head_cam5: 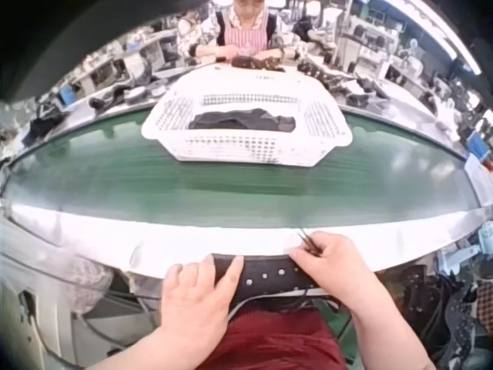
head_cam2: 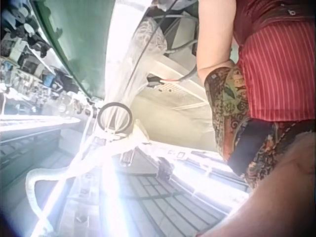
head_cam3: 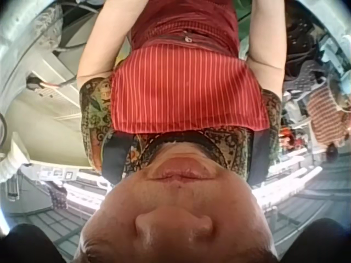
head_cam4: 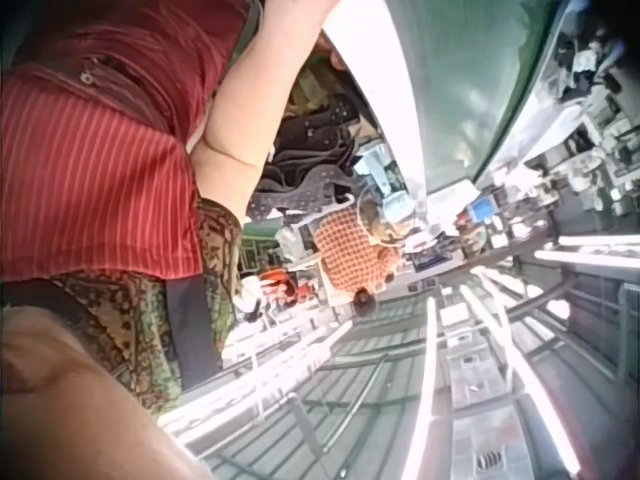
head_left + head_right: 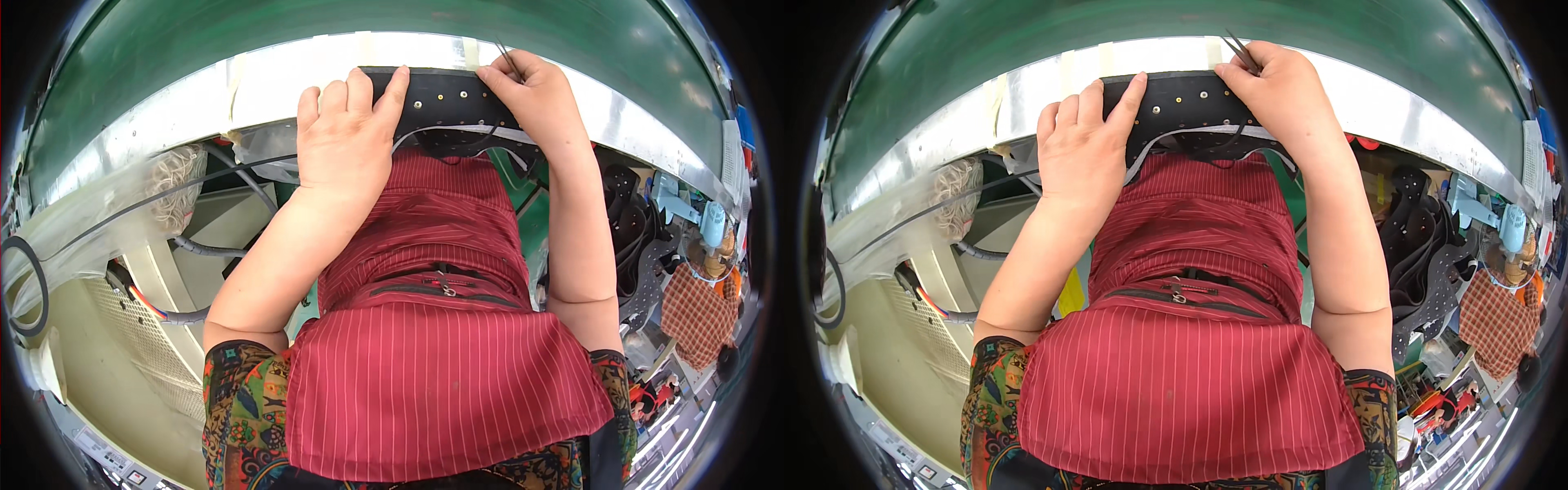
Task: The person sews a white elastic band onto the opening of a black shoe using a needle and thread. They pull the thread through the fabric repeatedly to secure the band on multiple shoes in a factory setting.
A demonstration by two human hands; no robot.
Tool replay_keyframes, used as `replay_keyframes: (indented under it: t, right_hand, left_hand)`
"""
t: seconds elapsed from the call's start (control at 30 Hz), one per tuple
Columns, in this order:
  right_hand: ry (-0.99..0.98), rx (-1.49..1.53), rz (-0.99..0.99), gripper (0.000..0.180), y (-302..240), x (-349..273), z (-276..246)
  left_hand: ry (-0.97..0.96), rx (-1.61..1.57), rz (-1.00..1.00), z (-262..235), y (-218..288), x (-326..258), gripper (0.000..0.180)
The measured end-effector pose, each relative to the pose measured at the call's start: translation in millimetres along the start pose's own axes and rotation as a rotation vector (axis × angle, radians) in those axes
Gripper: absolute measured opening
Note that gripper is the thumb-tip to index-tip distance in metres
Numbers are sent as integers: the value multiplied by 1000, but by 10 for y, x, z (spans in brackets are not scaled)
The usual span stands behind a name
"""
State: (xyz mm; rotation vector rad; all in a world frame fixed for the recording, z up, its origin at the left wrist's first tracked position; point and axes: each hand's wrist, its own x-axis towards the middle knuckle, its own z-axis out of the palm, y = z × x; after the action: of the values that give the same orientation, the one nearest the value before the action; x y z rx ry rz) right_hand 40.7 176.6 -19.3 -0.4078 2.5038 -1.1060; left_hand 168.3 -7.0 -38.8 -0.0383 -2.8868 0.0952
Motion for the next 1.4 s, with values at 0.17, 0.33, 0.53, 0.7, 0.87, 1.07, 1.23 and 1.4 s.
replay_keyframes:
  t: [0.17,0.33,0.53,0.7,0.87,1.07,1.23,1.4]
  right_hand:
    - [12,7,-20,24,10,-21,15]
    - [15,-55,-30,24,29,-18,21]
    - [24,-128,-53,26,27,-16,35]
    - [56,-235,-90,28,1,-44,58]
    - [51,-329,-115,30,-50,-43,61]
    - [57,-373,-186,30,-10,-9,72]
    - [27,-286,-215,27,47,-52,25]
    - [-33,-326,-188,23,-3,-357,-181]
  left_hand:
    - [-17,132,64,-7,77,64,61]
    - [-98,193,102,-58,98,138,66]
    - [-120,237,116,-52,114,132,70]
    - [-133,249,117,-58,127,137,71]
    - [-217,146,60,-228,128,212,66]
    - [56,-225,176,-169,253,324,26]
    - [34,-370,213,24,504,309,27]
    - [8,-298,221,21,541,313,27]
